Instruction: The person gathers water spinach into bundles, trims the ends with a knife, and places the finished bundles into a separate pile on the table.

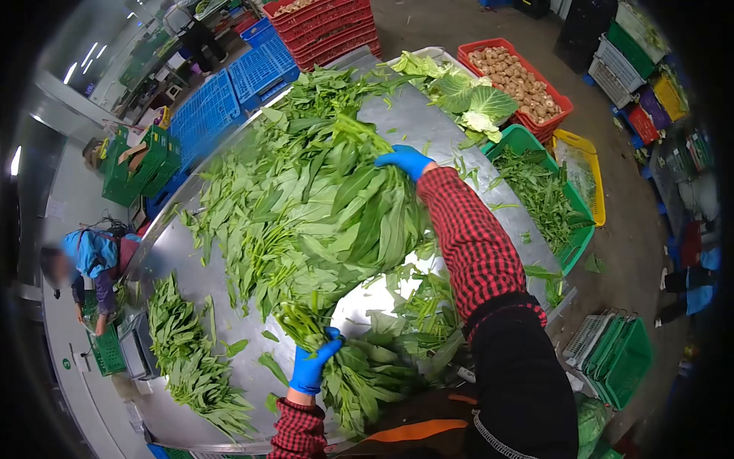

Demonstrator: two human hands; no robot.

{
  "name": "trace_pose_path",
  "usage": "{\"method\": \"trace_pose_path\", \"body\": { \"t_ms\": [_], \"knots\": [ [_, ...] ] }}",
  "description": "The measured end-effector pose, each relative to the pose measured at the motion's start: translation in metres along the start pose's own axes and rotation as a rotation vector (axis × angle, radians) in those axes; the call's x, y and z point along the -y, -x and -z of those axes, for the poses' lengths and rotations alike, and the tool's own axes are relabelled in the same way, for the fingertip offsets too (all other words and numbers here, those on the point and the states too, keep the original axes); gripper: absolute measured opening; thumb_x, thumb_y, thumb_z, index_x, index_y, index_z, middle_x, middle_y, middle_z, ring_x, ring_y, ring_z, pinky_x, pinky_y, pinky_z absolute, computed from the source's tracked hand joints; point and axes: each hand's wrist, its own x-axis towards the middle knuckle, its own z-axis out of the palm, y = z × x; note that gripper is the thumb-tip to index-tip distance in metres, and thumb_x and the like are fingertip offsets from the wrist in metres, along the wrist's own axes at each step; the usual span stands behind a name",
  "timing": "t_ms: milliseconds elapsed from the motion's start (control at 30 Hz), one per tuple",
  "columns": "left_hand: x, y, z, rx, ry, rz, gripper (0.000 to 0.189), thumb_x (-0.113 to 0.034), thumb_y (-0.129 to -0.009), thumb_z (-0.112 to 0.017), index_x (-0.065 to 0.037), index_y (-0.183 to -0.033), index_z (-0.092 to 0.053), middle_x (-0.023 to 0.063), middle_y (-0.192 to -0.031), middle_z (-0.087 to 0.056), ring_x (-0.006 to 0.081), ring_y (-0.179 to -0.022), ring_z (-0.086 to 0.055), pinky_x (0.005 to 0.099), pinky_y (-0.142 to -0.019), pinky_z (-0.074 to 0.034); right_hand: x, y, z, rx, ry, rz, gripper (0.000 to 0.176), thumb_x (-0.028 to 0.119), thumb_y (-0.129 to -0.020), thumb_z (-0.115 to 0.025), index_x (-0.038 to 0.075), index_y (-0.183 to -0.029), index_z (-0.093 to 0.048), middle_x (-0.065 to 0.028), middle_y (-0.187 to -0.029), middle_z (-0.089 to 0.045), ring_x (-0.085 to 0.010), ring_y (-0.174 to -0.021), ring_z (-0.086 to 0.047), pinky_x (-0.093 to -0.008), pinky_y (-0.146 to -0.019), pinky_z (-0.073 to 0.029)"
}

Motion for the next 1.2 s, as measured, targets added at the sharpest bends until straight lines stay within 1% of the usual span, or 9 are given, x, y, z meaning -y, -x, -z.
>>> {"method": "trace_pose_path", "body": {
  "t_ms": [67,267,433,467,600,867,1000,1100,1200],
  "knots": [
    [-0.001,-0.006,-0.003,0.001,0.038,-0.007,0.024,0.0,-0.077,-0.07,-0.001,-0.1,-0.063,0.0043,-0.094,-0.064,0.0153,-0.089,-0.062,0.0291,-0.082,-0.048,-0.003,0.029,0.011,0.125,-0.583,0.069,0.049,0.019,-0.078,-0.068,0.002,-0.122,-0.056,-0.009,-0.112,-0.063,-0.0173,-0.094,-0.061,-0.0312,-0.084,-0.049],
    [-0.013,-0.01,-0.018,-0.021,0.084,0.015,0.031,-0.001,-0.077,-0.069,-0.002,-0.107,-0.062,0.0037,-0.098,-0.063,0.0143,-0.091,-0.06,0.028,-0.083,-0.047,-0.004,0.09,0.027,0.177,-0.697,0.103,0.051,0.012,-0.079,-0.066,0.006,-0.128,-0.052,-0.0049,-0.114,-0.062,-0.0156,-0.099,-0.06,-0.0307,-0.086,-0.049],
    [-0.032,-0.016,-0.027,-0.066,0.256,-0.029,0.042,-0.001,-0.077,-0.069,-0.001,-0.118,-0.058,0.0054,-0.107,-0.062,0.0159,-0.097,-0.059,0.0299,-0.086,-0.048,0.03,0.16,-0.026,-0.014,-0.232,0.363,0.06,0.013,-0.075,-0.07,0.002,-0.129,-0.047,-0.0044,-0.116,-0.058,-0.0132,-0.102,-0.056,-0.0281,-0.09,-0.045],
    [-0.038,-0.012,-0.034,-0.033,0.129,-0.211,0.043,-0.001,-0.078,-0.068,0.0,-0.12,-0.056,0.0069,-0.106,-0.062,0.0168,-0.098,-0.06,0.0308,-0.087,-0.049,0.043,0.186,-0.047,-0.057,-0.185,0.363,0.064,0.012,-0.073,-0.072,0.0,-0.13,-0.046,-0.0064,-0.118,-0.057,-0.0145,-0.107,-0.053,-0.0296,-0.095,-0.042],
    [-0.025,-0.013,-0.035,-0.087,0.392,-0.094,0.051,0.004,-0.077,-0.067,0.0,-0.125,-0.051,0.0097,-0.11,-0.063,0.0193,-0.097,-0.062,0.0321,-0.086,-0.051,0.011,0.256,-0.159,-0.291,0.417,0.637,0.07,0.014,-0.069,-0.075,-0.001,-0.129,-0.043,-0.0166,-0.12,-0.053,-0.0305,-0.111,-0.051,-0.0418,-0.096,-0.04],
    [0.031,0.055,0.038,0.091,0.33,-0.109,0.063,0.004,-0.066,-0.075,-0.003,-0.125,-0.052,0.0078,-0.116,-0.061,0.0214,-0.104,-0.06,0.0341,-0.089,-0.05,0.022,0.352,-0.262,-0.221,0.635,0.568,0.062,0.012,-0.065,-0.07,-0.003,-0.12,-0.046,-0.0173,-0.102,-0.051,-0.0344,-0.096,-0.049,-0.0416,-0.083,-0.038],
    [0.008,0.08,0.033,-0.028,0.108,-0.202,0.053,0.004,-0.072,-0.073,0.0,-0.121,-0.054,0.0077,-0.113,-0.062,0.0194,-0.101,-0.06,0.0339,-0.087,-0.049,0.01,0.365,-0.292,-0.14,0.724,0.481,0.06,0.007,-0.062,-0.06,-0.009,-0.118,-0.045,-0.0195,-0.104,-0.051,-0.0353,-0.096,-0.049,-0.0436,-0.077,-0.037],
    [0.002,0.096,0.036,-0.101,0.078,-0.222,0.045,0.002,-0.076,-0.07,0.0,-0.119,-0.056,0.0082,-0.112,-0.063,0.0192,-0.1,-0.061,0.0336,-0.088,-0.049,0.007,0.382,-0.313,-0.308,0.856,0.664,0.063,0.01,-0.063,-0.061,-0.009,-0.12,-0.044,-0.021,-0.112,-0.051,-0.0372,-0.102,-0.048,-0.0463,-0.083,-0.037],
    [0.018,0.114,0.087,-0.24,0.136,-0.199,0.041,-0.003,-0.077,-0.07,0.0,-0.116,-0.059,0.0092,-0.11,-0.063,0.019,-0.1,-0.061,0.0342,-0.088,-0.049,0.021,0.394,-0.319,-0.081,0.821,0.552,0.069,0.02,-0.068,-0.065,-0.007,-0.127,-0.041,-0.0221,-0.12,-0.048,-0.039,-0.109,-0.046,-0.0491,-0.091,-0.035]
  ]
}}
